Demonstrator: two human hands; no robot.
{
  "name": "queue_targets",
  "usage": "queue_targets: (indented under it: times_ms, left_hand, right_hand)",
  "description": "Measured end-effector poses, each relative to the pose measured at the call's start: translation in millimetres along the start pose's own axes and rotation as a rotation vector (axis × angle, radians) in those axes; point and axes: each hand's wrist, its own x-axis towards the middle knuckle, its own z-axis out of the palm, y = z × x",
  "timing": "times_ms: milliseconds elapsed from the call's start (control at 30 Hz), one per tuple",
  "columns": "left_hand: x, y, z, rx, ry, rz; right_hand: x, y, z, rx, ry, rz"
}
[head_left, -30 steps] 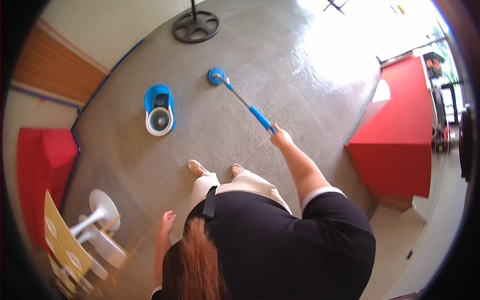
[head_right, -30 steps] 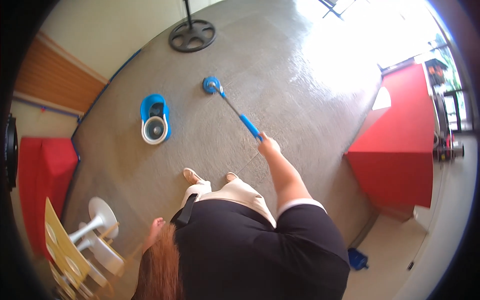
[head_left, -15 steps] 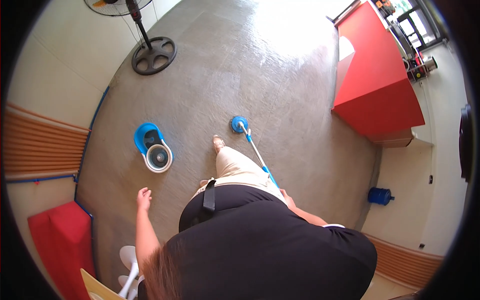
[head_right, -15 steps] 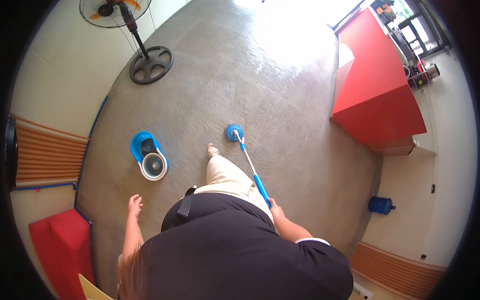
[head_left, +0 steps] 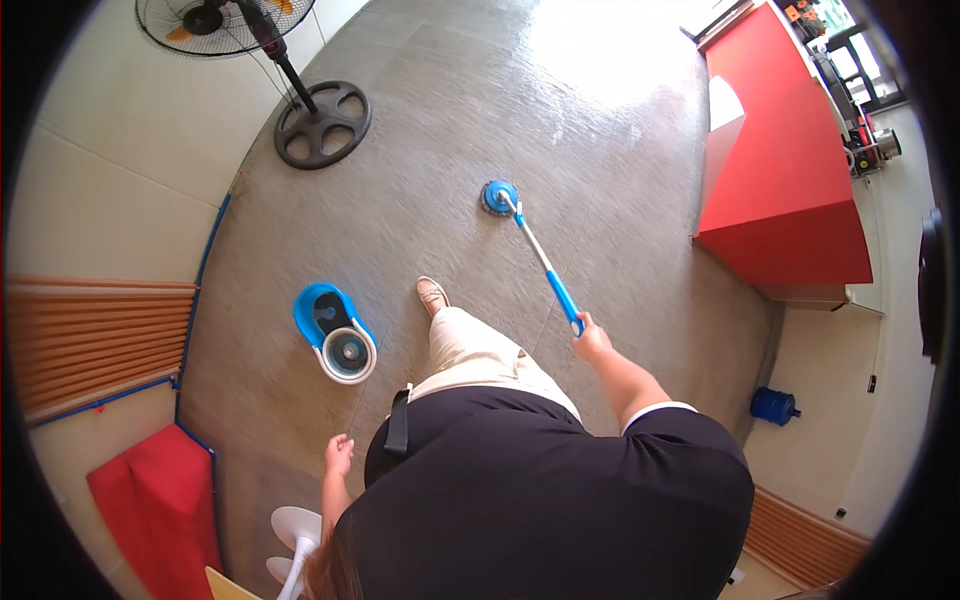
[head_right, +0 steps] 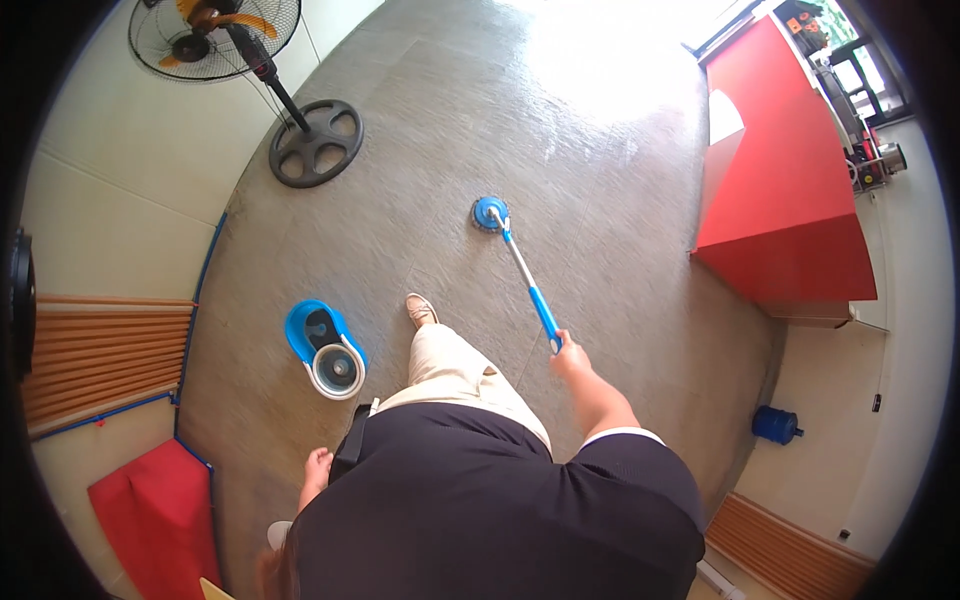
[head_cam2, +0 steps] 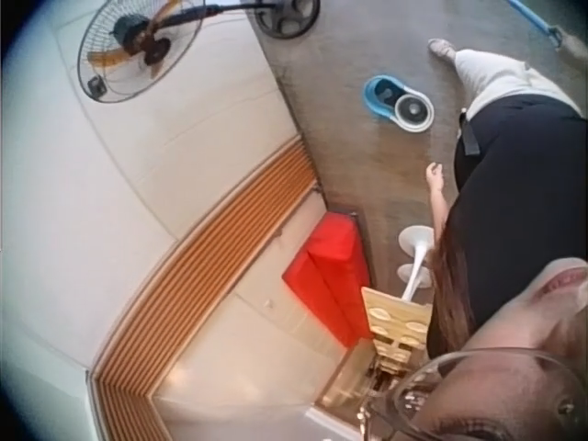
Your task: Mopping the floor in a restaurant dining area.
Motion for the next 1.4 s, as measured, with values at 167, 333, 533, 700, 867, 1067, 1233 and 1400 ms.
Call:
queue_targets:
  times_ms: [167, 333, 533, 700, 867, 1067, 1233, 1400]
  left_hand:
    - [10.0, 59.3, -15.4, -0.008, 0.005, -0.072]
    - [47.1, 160.0, -17.8, 0.016, -0.010, 0.118]
    - [77.8, 273.5, -7.4, 0.107, -0.118, 0.531]
    - [115.6, 292.6, -21.9, 0.241, -0.168, 0.444]
    - [140.4, 266.0, -42.9, 0.220, -0.133, 0.152]
    - [121.3, 241.6, -59.2, 0.143, -0.087, 0.181]
    - [100.8, 214.4, -68.4, 0.083, -0.019, 0.126]
    - [78.5, 180.8, -81.6, 0.057, 0.013, 0.123]
  right_hand:
    - [86.1, -82.1, -63.7, -0.046, 0.066, -0.037]
    - [151.9, -175.5, -101.9, 0.057, 0.104, -0.068]
    - [155.9, -227.4, -110.8, 0.228, -0.014, -0.005]
    - [84.9, -130.2, -58.7, 0.059, -0.052, -0.124]
    - [-53.7, -32.8, 8.4, -0.162, -0.213, -0.123]
    - [-57.3, -60.5, 42.9, 0.145, -0.227, -0.082]
    - [32.2, -153.2, 20.3, -0.064, -0.006, -0.215]
    - [138.8, -304.8, -40.8, -0.173, 0.103, -0.313]
